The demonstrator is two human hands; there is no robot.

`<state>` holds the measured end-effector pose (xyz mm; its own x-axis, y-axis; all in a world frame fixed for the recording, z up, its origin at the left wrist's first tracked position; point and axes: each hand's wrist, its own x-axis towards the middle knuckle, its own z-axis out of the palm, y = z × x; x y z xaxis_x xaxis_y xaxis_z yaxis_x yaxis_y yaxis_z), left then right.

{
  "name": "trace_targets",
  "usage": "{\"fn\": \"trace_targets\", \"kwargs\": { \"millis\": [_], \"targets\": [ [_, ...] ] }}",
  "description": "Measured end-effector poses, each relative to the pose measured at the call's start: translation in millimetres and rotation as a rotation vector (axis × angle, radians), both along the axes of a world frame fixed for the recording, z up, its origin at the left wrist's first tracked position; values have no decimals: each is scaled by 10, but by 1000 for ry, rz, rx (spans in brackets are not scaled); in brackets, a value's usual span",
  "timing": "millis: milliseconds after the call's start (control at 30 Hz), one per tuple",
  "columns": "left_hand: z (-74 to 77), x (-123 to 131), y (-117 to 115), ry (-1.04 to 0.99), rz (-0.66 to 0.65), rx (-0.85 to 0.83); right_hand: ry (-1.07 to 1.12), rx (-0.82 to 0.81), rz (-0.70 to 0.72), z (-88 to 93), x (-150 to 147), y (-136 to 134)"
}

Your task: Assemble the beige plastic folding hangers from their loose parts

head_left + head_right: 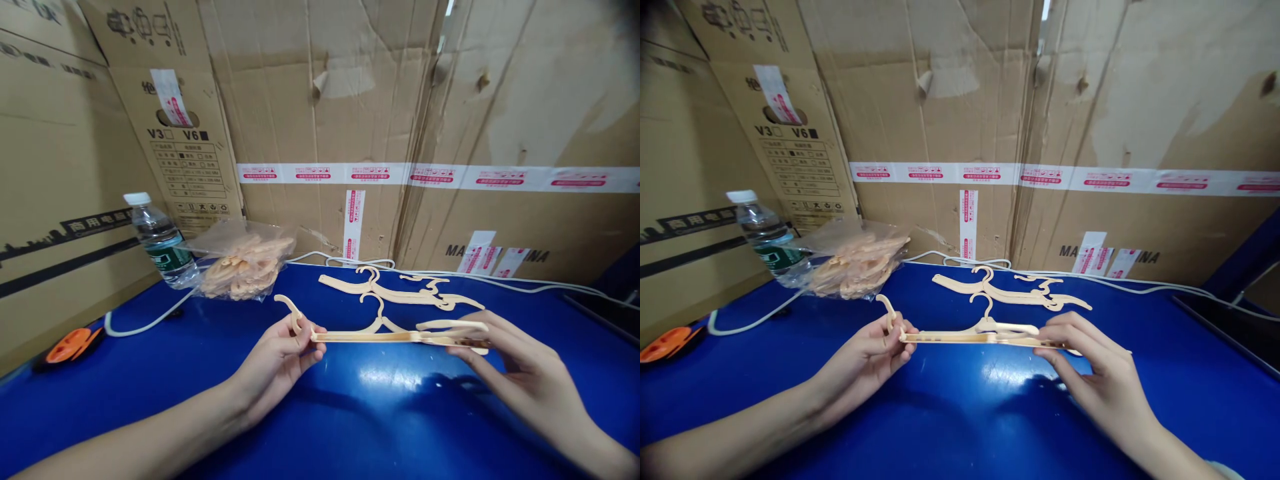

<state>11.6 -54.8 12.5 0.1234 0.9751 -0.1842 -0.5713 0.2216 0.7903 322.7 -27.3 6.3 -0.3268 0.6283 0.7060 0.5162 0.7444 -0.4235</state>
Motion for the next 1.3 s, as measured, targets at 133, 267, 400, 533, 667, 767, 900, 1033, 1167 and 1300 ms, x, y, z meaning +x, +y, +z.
{"fn": "trace_targets", "kwargs": {
  "millis": [133, 267, 400, 533, 667, 767, 900, 1033, 1167, 1300],
  "targets": [
    [-37, -1, -6, 44, 35, 41, -31, -11, 33, -17, -22, -21],
    [-35, 23, -35, 72, 111, 30, -50, 26, 42, 14, -62, -76],
    [-24, 36, -59, 88, 162, 57, -49, 40, 36, 46, -100, -128],
    [-14, 49, -68, 96, 202, 93, -19, 46, 20, 62, -132, -162],
    [1, 68, -74, 74, 236, 49, 17, -27, -12, 66, -146, -188],
    [20, 85, -84, 77, 277, -7, 63, -138, -44, 59, -134, -177],
    [13, 123, -164, 216, 193, -16, 163, -312, -67, 54, -68, -84],
    [-68, 162, -329, 672, -194, 380, 126, -433, -47, 48, 22, 31],
    [-221, 156, -406, 1178, -463, 1029, -47, -533, 46, 6, 34, 68],
    [-401, 94, -361, 1440, -470, 1129, -177, -531, 55, -36, -1, 60]
  ]
}}
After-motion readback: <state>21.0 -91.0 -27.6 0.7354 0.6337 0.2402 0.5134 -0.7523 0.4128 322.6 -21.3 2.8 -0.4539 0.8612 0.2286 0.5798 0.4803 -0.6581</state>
